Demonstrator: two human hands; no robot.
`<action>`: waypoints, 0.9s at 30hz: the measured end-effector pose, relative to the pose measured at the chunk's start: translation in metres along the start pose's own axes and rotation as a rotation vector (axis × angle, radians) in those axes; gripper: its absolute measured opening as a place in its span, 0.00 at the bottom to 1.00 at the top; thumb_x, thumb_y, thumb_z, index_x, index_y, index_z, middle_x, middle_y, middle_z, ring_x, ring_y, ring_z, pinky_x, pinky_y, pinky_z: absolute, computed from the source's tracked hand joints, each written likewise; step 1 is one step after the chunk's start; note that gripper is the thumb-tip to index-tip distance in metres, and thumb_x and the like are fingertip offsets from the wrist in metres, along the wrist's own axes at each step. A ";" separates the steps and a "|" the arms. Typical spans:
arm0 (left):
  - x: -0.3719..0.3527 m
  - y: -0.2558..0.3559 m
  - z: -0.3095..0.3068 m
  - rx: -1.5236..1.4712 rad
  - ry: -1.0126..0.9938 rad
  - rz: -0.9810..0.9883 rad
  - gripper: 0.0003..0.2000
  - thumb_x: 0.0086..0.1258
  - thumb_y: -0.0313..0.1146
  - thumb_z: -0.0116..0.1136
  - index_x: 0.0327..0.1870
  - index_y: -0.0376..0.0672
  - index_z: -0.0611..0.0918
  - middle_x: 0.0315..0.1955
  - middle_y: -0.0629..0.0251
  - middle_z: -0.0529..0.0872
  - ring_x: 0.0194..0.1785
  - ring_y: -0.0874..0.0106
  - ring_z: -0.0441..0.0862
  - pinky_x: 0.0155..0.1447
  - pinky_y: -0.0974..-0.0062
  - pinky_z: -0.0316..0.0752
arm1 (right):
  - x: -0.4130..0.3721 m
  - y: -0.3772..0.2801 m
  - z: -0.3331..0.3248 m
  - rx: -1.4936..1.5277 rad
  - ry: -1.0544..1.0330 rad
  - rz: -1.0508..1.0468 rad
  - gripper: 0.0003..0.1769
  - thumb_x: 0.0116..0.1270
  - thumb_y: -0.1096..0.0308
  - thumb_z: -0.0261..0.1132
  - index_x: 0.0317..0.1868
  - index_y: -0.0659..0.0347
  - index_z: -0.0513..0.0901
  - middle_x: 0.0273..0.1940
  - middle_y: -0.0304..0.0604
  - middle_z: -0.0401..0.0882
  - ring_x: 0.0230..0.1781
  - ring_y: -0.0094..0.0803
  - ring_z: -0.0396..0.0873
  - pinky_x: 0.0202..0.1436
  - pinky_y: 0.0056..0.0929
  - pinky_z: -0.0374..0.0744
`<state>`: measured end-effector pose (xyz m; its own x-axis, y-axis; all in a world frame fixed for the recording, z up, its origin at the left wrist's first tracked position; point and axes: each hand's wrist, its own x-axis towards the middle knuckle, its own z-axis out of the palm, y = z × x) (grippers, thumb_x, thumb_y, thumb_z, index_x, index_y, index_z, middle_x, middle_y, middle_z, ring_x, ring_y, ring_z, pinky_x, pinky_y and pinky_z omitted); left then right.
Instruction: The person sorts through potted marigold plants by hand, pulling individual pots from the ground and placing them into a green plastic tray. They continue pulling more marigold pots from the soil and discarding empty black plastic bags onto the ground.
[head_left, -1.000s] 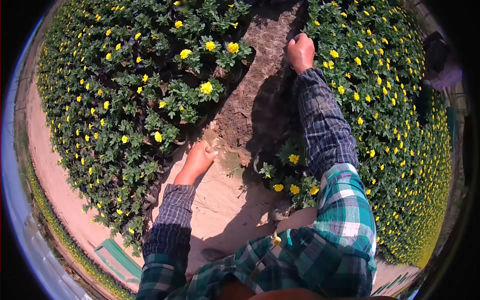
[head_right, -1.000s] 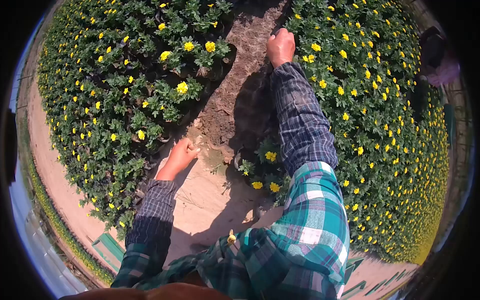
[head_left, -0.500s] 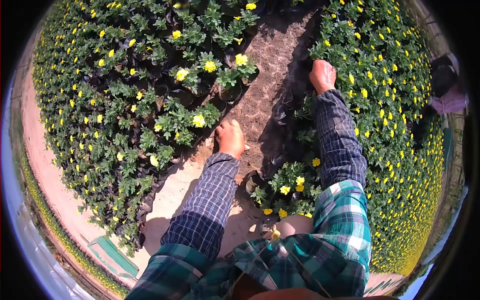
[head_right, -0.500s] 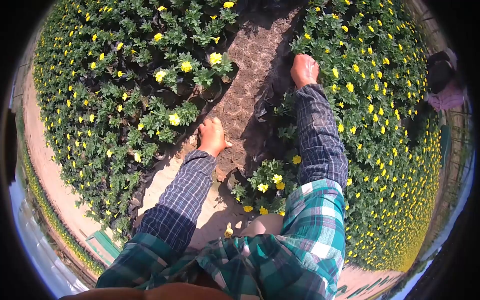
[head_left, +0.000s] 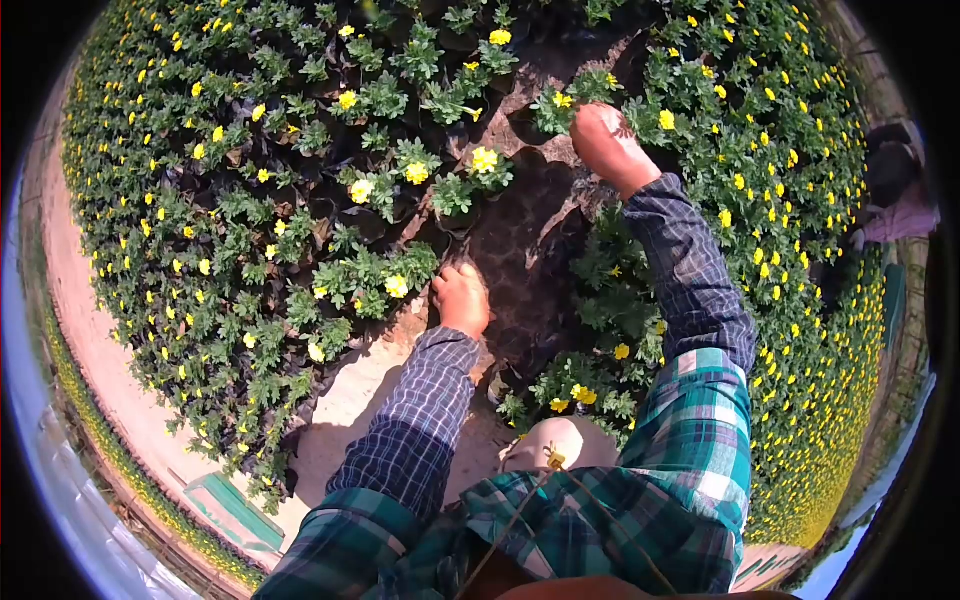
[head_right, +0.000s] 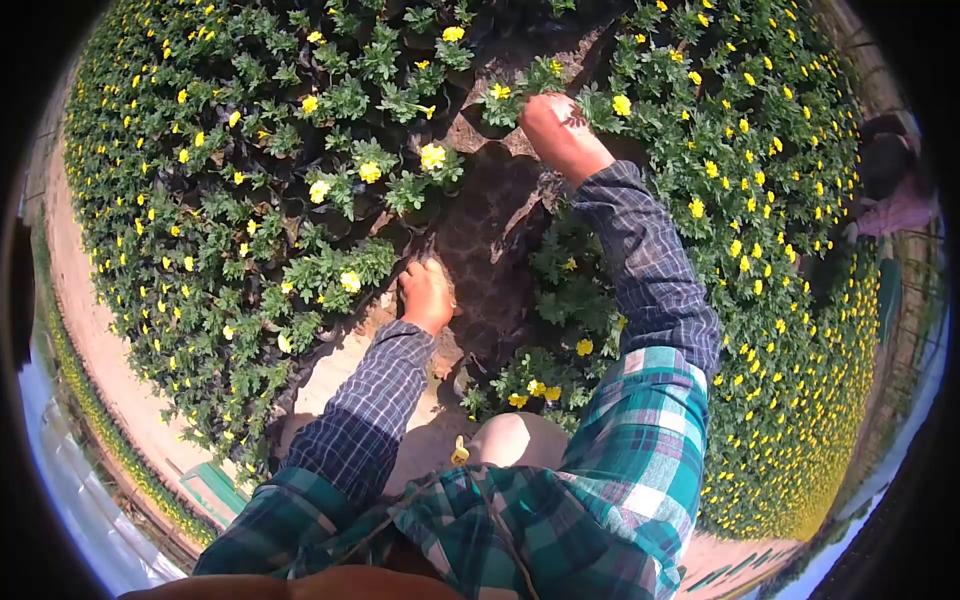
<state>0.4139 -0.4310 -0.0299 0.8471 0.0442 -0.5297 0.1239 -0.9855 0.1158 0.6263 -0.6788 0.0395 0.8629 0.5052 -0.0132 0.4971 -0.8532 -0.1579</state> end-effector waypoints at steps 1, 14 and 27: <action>-0.002 0.001 -0.005 0.000 0.000 0.000 0.24 0.51 0.27 0.69 0.49 0.38 0.70 0.49 0.50 0.69 0.54 0.52 0.70 0.52 0.55 0.75 | 0.007 -0.001 0.020 0.016 0.068 -0.124 0.03 0.53 0.76 0.57 0.26 0.66 0.78 0.30 0.53 0.76 0.31 0.48 0.77 0.41 0.39 0.77; -0.008 0.008 -0.023 -0.001 -0.038 0.012 0.32 0.42 0.33 0.78 0.47 0.39 0.69 0.48 0.53 0.70 0.54 0.54 0.69 0.53 0.58 0.74 | -0.025 -0.011 0.072 0.274 0.180 0.239 0.09 0.57 0.75 0.59 0.40 0.63 0.78 0.34 0.54 0.78 0.40 0.51 0.79 0.43 0.43 0.78; -0.004 0.004 -0.015 -0.011 -0.058 0.018 0.33 0.42 0.33 0.78 0.48 0.40 0.69 0.50 0.53 0.68 0.57 0.54 0.68 0.55 0.54 0.72 | 0.056 0.017 0.068 0.316 0.396 0.235 0.12 0.54 0.80 0.55 0.40 0.64 0.78 0.39 0.54 0.77 0.45 0.51 0.77 0.48 0.43 0.77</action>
<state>0.4185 -0.4324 -0.0142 0.8178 0.0167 -0.5752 0.1150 -0.9842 0.1350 0.6771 -0.6565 -0.0313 0.9459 0.1666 0.2785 0.2882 -0.8258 -0.4847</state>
